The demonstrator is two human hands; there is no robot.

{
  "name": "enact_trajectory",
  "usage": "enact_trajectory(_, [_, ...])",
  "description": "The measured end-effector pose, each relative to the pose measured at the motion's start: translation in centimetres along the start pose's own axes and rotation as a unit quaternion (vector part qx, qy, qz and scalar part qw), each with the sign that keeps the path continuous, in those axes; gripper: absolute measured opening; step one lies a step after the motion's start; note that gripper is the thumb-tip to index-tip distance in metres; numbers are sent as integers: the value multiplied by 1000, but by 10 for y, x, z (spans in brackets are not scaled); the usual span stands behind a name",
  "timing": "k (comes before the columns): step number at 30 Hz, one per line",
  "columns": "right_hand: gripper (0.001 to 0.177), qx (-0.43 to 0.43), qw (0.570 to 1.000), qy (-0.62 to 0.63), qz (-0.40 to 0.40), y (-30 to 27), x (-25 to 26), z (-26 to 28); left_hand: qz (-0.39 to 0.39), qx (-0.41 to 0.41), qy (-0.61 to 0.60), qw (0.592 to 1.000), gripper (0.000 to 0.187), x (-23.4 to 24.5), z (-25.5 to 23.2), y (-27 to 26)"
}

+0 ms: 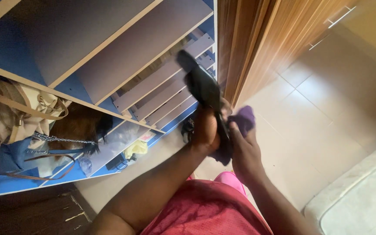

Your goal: The recorder is wiping and cleaning different pairs of shoes and sandals using a purple cloth.

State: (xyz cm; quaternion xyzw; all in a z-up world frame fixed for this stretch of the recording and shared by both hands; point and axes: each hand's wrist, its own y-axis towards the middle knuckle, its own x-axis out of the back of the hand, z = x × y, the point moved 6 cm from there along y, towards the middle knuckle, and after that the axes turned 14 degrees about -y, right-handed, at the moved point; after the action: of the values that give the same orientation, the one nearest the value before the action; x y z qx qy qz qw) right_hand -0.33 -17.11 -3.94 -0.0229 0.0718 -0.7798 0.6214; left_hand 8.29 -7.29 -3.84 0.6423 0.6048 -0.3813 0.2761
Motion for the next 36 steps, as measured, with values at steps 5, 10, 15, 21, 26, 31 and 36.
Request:
enact_trajectory(5, [24,-124,978,166,41,-5,0,-29,61,84,-27,994,25,-15,1,-10])
enact_trajectory(10, [23,-44,959,257,111,-7,7,-13,48,122,-46,990,25,-11,0,-1])
enact_trajectory(15, [41,-74,949,284,113,-9,15,-43,37,211,-223,951,24,-7,4,2])
enact_trajectory(21, [82,-91,962,243,80,-20,19,2,43,226,-286,930,31,5,-14,9])
enact_trajectory(26, [41,-96,965,220,110,-28,36,-28,144,308,-359,869,37,0,-16,3])
enact_trajectory(31, [19,-28,991,76,108,-29,40,-15,241,372,-407,799,52,-16,-13,-6])
enact_trajectory(36, [31,-12,992,-65,110,-36,30,34,218,429,-398,781,42,0,3,-13])
